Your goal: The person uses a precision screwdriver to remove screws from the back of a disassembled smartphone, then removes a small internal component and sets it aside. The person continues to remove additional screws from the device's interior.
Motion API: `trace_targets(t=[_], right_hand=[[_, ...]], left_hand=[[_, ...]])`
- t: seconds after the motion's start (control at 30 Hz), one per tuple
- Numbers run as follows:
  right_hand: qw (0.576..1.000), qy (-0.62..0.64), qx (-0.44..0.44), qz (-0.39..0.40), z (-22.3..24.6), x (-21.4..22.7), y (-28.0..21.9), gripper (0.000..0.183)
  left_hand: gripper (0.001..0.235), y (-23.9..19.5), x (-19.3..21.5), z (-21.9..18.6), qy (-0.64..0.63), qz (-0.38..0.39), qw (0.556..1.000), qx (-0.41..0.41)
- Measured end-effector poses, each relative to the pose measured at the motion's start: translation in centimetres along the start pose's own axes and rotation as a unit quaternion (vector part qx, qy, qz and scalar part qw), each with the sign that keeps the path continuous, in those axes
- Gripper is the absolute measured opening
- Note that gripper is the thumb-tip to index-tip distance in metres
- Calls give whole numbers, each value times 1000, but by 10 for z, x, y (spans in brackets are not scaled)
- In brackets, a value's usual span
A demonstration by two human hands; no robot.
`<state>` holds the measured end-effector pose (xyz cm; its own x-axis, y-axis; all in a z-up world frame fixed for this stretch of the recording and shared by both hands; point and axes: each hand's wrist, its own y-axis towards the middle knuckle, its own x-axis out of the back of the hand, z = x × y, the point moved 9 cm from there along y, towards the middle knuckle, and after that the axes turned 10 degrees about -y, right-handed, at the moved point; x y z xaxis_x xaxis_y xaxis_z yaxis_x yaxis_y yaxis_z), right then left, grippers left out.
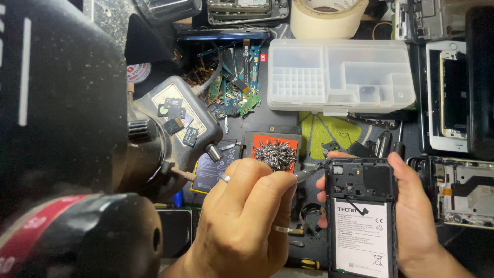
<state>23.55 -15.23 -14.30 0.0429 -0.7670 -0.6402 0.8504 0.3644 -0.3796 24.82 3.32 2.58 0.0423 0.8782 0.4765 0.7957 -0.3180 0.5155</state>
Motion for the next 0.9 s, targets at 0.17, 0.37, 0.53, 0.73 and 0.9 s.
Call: trace_targets(t=[0.17, 0.37, 0.53, 0.73, 0.9], right_hand=[[1000, -1, -4, -7, -6, -1, 5, 75], [1000, -4, -14, -11, -10, 4, 7, 76], [1000, 0, -20, -12, -13, 4, 7, 77], [999, 36, -19, 17, -13, -4, 7, 77], [999, 35, -13, 17, -11, -6, 6, 77]], left_hand=[[15, -1, 6, 1, 0, -8, 1000, 3], [14, -4, 3, 6, -5, 4, 1000, 7], [15, -6, 1, 7, -7, 7, 1000, 8], [17, -5, 3, 3, -18, -2, 1000, -4], [21, -8, 1, 5, -17, 14, 1000, 7]])
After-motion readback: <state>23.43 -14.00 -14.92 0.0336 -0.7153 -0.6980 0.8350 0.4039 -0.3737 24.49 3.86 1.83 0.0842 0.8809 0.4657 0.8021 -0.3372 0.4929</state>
